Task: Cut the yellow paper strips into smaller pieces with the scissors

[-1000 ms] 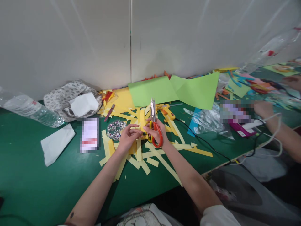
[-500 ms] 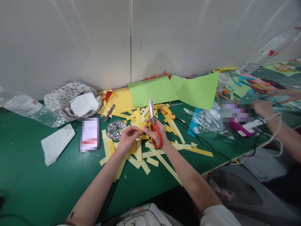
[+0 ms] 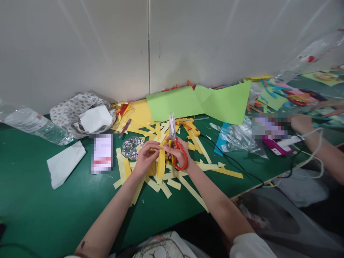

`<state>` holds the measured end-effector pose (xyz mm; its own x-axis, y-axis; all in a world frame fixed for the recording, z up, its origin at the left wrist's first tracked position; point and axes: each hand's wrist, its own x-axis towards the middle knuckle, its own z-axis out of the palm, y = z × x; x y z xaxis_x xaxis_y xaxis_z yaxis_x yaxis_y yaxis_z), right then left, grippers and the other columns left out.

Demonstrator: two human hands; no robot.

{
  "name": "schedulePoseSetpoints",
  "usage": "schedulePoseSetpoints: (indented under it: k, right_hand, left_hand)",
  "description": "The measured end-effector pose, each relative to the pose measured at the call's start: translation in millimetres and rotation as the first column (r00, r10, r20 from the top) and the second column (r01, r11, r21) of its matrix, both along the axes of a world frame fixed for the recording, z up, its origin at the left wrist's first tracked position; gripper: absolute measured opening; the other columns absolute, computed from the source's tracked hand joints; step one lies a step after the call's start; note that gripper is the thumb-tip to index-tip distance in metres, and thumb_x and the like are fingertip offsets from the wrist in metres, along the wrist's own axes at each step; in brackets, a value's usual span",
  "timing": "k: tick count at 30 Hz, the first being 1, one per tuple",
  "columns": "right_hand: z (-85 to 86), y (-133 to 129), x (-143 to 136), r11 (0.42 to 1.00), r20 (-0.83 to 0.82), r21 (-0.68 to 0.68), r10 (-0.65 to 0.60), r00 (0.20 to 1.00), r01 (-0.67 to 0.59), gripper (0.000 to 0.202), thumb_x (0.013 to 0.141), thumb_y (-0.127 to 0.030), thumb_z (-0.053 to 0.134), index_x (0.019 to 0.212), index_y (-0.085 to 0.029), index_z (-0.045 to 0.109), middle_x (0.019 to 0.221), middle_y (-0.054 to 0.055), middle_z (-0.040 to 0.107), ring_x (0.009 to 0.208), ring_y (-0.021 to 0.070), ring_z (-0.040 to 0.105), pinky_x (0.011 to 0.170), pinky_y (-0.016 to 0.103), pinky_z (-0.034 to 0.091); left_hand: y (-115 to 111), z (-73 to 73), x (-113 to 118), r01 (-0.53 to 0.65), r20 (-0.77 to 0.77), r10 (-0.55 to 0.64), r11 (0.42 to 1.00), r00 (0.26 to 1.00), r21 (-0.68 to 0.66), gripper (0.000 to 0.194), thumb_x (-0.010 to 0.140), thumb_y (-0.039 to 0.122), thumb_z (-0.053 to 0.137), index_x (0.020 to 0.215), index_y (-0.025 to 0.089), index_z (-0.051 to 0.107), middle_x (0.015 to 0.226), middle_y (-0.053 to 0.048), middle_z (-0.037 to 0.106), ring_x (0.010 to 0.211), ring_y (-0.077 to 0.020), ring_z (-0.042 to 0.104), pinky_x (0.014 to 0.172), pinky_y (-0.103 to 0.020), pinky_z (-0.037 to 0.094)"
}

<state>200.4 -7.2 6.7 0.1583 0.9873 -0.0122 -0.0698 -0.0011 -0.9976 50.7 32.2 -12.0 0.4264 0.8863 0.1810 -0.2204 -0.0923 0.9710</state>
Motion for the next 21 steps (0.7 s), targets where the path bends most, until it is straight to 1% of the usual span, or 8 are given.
schedulePoseSetpoints:
  k: [2, 5, 7, 10, 12, 16, 21]
  right_hand:
    - [1.1, 0.3, 0.5, 1.000, 0.007, 0.005, -0.021, 1.000, 0.021, 0.028, 0.069, -0.033, 0.067, 0.091, -0.024, 0.052, 0.066, -0.006, 0.054, 0.046, 0.0081, 0.048, 0.045, 0.024, 0.043]
    - [2.6, 0.1, 0.2, 0.999, 0.018, 0.013, -0.046, 0.999, 0.046, 0.028, 0.067, -0.034, 0.068, 0.090, -0.024, 0.053, 0.069, -0.005, 0.055, 0.049, 0.0087, 0.049, 0.046, 0.025, 0.044]
    - [2.3, -0.1, -0.5, 0.998, 0.036, 0.019, -0.054, 0.998, 0.053, 0.030, 0.067, -0.034, 0.068, 0.091, -0.024, 0.053, 0.070, -0.004, 0.055, 0.052, 0.0095, 0.050, 0.046, 0.024, 0.044]
    - [-0.1, -0.1, -1.8, 0.998, 0.057, 0.039, -0.049, 0.997, 0.047, 0.033, 0.067, -0.035, 0.068, 0.092, -0.023, 0.051, 0.068, -0.004, 0.054, 0.055, 0.0101, 0.051, 0.046, 0.023, 0.043]
    - [-1.7, 0.2, -2.4, 0.997, 0.065, 0.052, -0.058, 0.996, 0.055, 0.033, 0.067, -0.034, 0.068, 0.092, -0.023, 0.050, 0.067, -0.005, 0.054, 0.054, 0.0096, 0.050, 0.047, 0.023, 0.043]
    - [-3.6, 1.4, -2.0, 0.991, 0.070, 0.075, -0.114, 0.991, 0.108, 0.032, 0.067, -0.032, 0.068, 0.092, -0.022, 0.050, 0.069, -0.004, 0.055, 0.053, 0.0090, 0.049, 0.047, 0.024, 0.043]
    - [-4.8, 3.4, 0.4, 0.977, 0.081, 0.099, -0.197, 0.977, 0.189, 0.031, 0.067, -0.029, 0.067, 0.092, -0.023, 0.051, 0.071, -0.004, 0.054, 0.057, 0.0097, 0.052, 0.051, 0.025, 0.044]
  left_hand:
    - [-0.8, 0.7, 0.7, -0.001, -0.038, 0.001, 1.000, 0.999, -0.017, 0.009, 0.076, 0.027, 0.061, 0.081, 0.021, 0.066, 0.099, -0.008, 0.055, 0.094, -0.0192, 0.055, 0.073, -0.027, 0.046]
    - [-1.9, 2.1, 2.3, -0.021, -0.057, 0.014, 0.993, 0.998, -0.118, 0.016, 0.075, 0.030, 0.063, 0.089, 0.021, 0.063, 0.097, -0.006, 0.058, 0.080, -0.0155, 0.057, 0.068, -0.026, 0.045]
    - [-2.5, 2.9, 3.1, -0.025, -0.053, 0.016, 0.982, 0.998, -0.185, 0.020, 0.075, 0.032, 0.063, 0.091, 0.021, 0.062, 0.087, -0.003, 0.059, 0.070, -0.0128, 0.055, 0.065, -0.025, 0.044]
    - [-3.5, 4.1, 3.1, -0.006, -0.061, -0.008, 0.975, 0.998, -0.221, 0.017, 0.077, 0.036, 0.060, 0.081, 0.019, 0.062, 0.066, 0.001, 0.053, 0.058, -0.0104, 0.049, 0.058, -0.022, 0.041]
    - [-4.0, 4.4, 2.7, 0.002, -0.075, -0.020, 0.974, 0.997, -0.228, 0.018, 0.076, 0.037, 0.062, 0.076, 0.019, 0.061, 0.063, 0.002, 0.052, 0.056, -0.0099, 0.048, 0.054, -0.022, 0.039]
    - [-3.5, 1.9, 2.2, 0.032, -0.091, -0.057, 0.967, 0.994, -0.253, 0.018, 0.070, 0.035, 0.068, 0.074, 0.018, 0.061, 0.065, 0.001, 0.057, 0.057, -0.0103, 0.051, 0.053, -0.021, 0.039]
    - [-2.8, -2.1, 2.3, 0.041, -0.136, -0.082, 0.959, 0.987, -0.281, 0.021, 0.068, 0.037, 0.070, 0.071, 0.017, 0.063, 0.061, 0.001, 0.058, 0.052, -0.0102, 0.051, 0.049, -0.021, 0.038]
